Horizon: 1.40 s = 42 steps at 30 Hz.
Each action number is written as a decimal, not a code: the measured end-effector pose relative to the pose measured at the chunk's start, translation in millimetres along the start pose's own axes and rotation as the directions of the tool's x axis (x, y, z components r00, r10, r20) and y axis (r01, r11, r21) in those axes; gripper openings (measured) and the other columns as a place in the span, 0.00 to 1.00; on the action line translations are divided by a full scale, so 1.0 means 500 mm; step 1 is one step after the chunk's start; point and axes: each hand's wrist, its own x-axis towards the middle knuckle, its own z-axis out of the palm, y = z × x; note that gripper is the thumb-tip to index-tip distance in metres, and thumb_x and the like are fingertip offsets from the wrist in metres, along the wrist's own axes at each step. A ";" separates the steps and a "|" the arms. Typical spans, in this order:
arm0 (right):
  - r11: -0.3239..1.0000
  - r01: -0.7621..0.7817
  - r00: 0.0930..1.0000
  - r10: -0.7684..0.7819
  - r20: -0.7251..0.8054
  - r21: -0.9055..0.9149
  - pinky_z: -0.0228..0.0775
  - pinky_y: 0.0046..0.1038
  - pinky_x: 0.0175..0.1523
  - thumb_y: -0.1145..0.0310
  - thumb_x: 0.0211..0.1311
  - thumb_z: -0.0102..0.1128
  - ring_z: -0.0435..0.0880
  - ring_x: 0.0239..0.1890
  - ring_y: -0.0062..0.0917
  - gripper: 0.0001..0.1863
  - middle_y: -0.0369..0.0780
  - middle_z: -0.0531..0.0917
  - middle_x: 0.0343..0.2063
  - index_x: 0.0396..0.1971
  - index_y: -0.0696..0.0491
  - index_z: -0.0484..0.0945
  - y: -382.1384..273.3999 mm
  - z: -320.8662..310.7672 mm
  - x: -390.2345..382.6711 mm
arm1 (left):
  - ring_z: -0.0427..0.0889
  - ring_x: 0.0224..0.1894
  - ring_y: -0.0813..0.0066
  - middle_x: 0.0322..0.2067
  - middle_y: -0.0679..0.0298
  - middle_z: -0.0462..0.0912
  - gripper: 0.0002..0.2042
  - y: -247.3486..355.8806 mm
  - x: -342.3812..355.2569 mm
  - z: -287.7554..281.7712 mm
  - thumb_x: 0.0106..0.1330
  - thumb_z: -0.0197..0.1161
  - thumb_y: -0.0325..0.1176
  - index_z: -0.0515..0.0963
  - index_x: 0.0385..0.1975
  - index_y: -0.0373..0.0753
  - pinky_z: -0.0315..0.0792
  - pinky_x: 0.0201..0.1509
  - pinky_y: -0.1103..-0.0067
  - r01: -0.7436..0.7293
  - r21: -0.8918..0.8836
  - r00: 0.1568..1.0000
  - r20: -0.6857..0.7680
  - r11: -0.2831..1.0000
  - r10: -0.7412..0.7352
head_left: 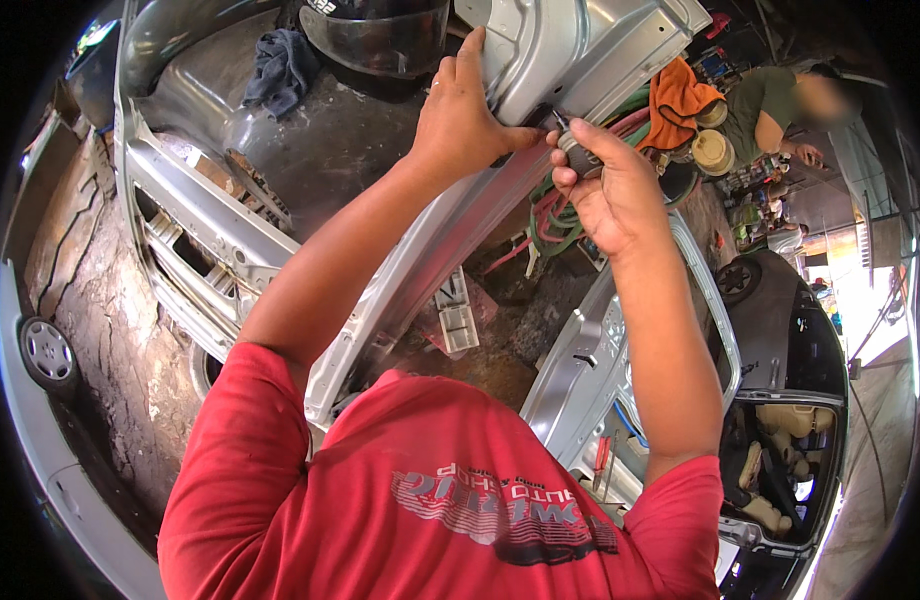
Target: The person removes a rubber seal from a car door, then uses a screwdriver to remove screws and a plastic clip from the door frame. They also pick up a small metal part from the car seat.
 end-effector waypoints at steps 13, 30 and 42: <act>0.980 0.111 0.994 -0.111 0.014 -0.163 0.61 0.18 0.22 0.61 0.81 0.58 0.76 0.27 0.17 0.17 0.44 0.84 0.38 0.53 0.60 0.76 0.007 0.008 -0.007 | 0.77 0.63 0.37 0.59 0.38 0.73 0.67 -0.004 -0.002 0.001 0.41 0.89 0.46 0.49 0.80 0.37 0.76 0.67 0.57 -0.017 0.016 1.000 -0.007 1.000 0.017; 0.999 -0.038 0.999 0.037 -0.025 -0.031 0.65 0.21 0.22 0.63 0.80 0.59 0.76 0.24 0.21 0.13 0.43 0.84 0.34 0.49 0.59 0.76 0.006 0.014 -0.003 | 0.75 0.67 0.41 0.63 0.42 0.72 0.67 0.005 -0.004 -0.003 0.41 0.90 0.44 0.48 0.81 0.40 0.73 0.70 0.58 0.035 0.018 0.999 0.020 0.999 -0.035; -0.002 0.581 0.589 -0.689 0.423 -0.814 0.84 0.35 0.42 0.70 0.69 0.68 0.87 0.38 0.37 0.15 0.44 0.83 0.48 0.53 0.56 0.80 0.052 0.005 0.002 | 0.76 0.65 0.38 0.62 0.39 0.72 0.68 -0.007 -0.002 0.004 0.40 0.90 0.47 0.49 0.81 0.37 0.75 0.68 0.57 -0.016 0.034 1.000 -0.009 0.999 0.016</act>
